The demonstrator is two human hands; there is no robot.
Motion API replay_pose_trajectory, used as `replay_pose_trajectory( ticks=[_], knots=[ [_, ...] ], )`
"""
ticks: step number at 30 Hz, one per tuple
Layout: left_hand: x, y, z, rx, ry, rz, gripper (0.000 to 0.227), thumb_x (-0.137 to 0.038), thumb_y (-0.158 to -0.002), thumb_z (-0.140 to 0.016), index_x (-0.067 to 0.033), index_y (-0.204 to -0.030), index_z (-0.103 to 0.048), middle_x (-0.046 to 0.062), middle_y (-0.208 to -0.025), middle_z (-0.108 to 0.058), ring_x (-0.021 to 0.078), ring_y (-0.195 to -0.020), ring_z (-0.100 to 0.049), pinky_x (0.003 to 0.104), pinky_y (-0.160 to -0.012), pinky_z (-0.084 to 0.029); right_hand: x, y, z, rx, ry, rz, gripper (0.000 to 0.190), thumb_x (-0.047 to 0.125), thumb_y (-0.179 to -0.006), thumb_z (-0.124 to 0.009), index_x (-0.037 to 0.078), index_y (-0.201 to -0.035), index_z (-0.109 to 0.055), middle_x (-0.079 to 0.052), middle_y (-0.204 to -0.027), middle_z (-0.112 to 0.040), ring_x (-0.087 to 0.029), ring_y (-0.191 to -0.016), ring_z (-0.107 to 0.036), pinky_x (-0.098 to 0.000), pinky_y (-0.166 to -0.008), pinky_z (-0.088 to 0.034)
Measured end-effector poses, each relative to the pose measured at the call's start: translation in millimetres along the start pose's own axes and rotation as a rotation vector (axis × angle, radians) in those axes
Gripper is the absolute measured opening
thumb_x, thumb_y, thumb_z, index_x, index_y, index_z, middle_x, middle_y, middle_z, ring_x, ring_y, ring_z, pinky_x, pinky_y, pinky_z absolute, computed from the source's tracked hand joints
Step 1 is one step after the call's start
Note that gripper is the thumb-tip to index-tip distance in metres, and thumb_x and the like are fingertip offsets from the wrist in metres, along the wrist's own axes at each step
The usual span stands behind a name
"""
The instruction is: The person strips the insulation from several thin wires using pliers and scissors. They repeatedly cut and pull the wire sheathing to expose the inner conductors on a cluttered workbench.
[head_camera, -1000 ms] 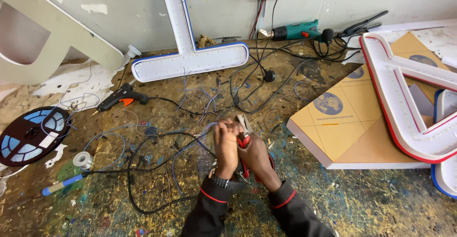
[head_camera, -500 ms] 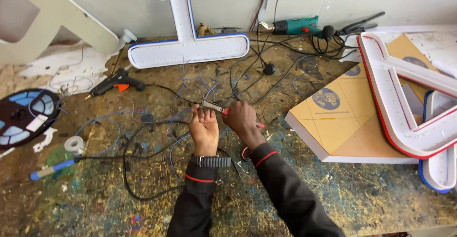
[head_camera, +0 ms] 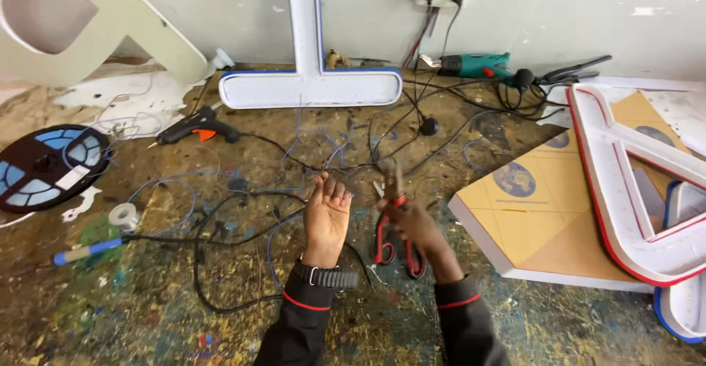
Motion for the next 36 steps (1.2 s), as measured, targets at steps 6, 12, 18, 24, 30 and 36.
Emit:
replay_pose_trajectory(
  ticks=[6, 12, 18, 24, 30, 36],
  knots=[
    [21.2, 2.6, 30.8, -0.103, -0.265, -0.074, 0.022, -0.029, -0.126, -0.043, -0.0133, -0.122, -0.058, -0.007, -0.075, -0.026, 0.0115, -0.064, -0.034, 0.028, -0.066, -0.037, -61.3, -10.9, -39.3, -0.016, 0.355, 0.092, 0.028, 0.029, -0.106, -0.080, 0.008, -0.091, -0.070, -0.013, -0.063, -0.068, -0.022, -0.046, -0.063, -0.0304, -0.031, -0.050],
    [15.3, 18.6, 5.4, -0.139, -0.543, -0.268, 0.029, -0.035, -0.126, -0.046, -0.0092, -0.118, -0.057, -0.005, -0.077, -0.027, 0.0126, -0.066, -0.038, 0.025, -0.068, -0.036, -81.4, -36.0, -41.7, 0.001, 0.447, 0.188, 0.035, 0.036, -0.109, -0.079, 0.014, -0.084, -0.071, -0.009, -0.055, -0.062, -0.021, -0.038, -0.060, -0.0332, -0.035, -0.051],
    [2.3, 50.1, -56.3, -0.175, -0.850, -0.343, 0.036, -0.035, -0.126, -0.044, -0.0048, -0.115, -0.060, -0.007, -0.079, -0.027, 0.0067, -0.069, -0.035, 0.022, -0.066, -0.036, -33.1, 15.8, -65.0, -0.073, 0.661, 0.288, 0.034, 0.034, -0.106, -0.071, 0.009, -0.084, -0.067, -0.018, -0.063, -0.064, -0.033, -0.057, -0.062, -0.0480, -0.058, -0.054],
    [21.8, 28.4, 26.5, -0.166, -0.875, -0.364, 0.037, -0.036, -0.125, -0.046, -0.0040, -0.113, -0.061, -0.007, -0.075, -0.027, 0.0064, -0.068, -0.035, 0.021, -0.066, -0.036, -16.0, 22.1, -64.4, -0.199, 0.858, 0.348, 0.045, 0.044, -0.104, -0.076, 0.006, -0.082, -0.066, -0.025, -0.069, -0.068, -0.047, -0.069, -0.071, -0.0511, -0.070, -0.061],
    [21.0, 40.9, -26.1, -0.169, -0.764, -0.358, 0.037, -0.034, -0.125, -0.048, -0.0015, -0.113, -0.062, -0.005, -0.075, -0.028, 0.0077, -0.069, -0.032, 0.023, -0.068, -0.036, 14.6, 43.7, -59.3, -0.344, 1.048, 0.304, 0.048, 0.055, -0.096, -0.079, 0.008, -0.086, -0.075, -0.024, -0.079, -0.075, -0.052, -0.084, -0.079, -0.0585, -0.076, -0.064],
    [35.1, 29.7, -55.4, -0.185, -0.393, -0.261, 0.022, -0.028, -0.124, -0.052, -0.0120, -0.110, -0.059, -0.007, -0.076, -0.032, 0.0100, -0.065, -0.038, 0.028, -0.070, -0.038, 77.9, 17.0, -36.9, -0.497, 1.181, 0.446, 0.031, 0.042, -0.089, -0.083, 0.010, -0.087, -0.082, -0.025, -0.081, -0.076, -0.053, -0.085, -0.078, -0.0603, -0.073, -0.064]
  ],
)
Point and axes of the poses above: each hand's wrist, its own y-axis away from the middle knuckle, its own z-axis out of the back of the hand, x = y × z, the point moved 8 cm from there along -y, towards the middle knuckle
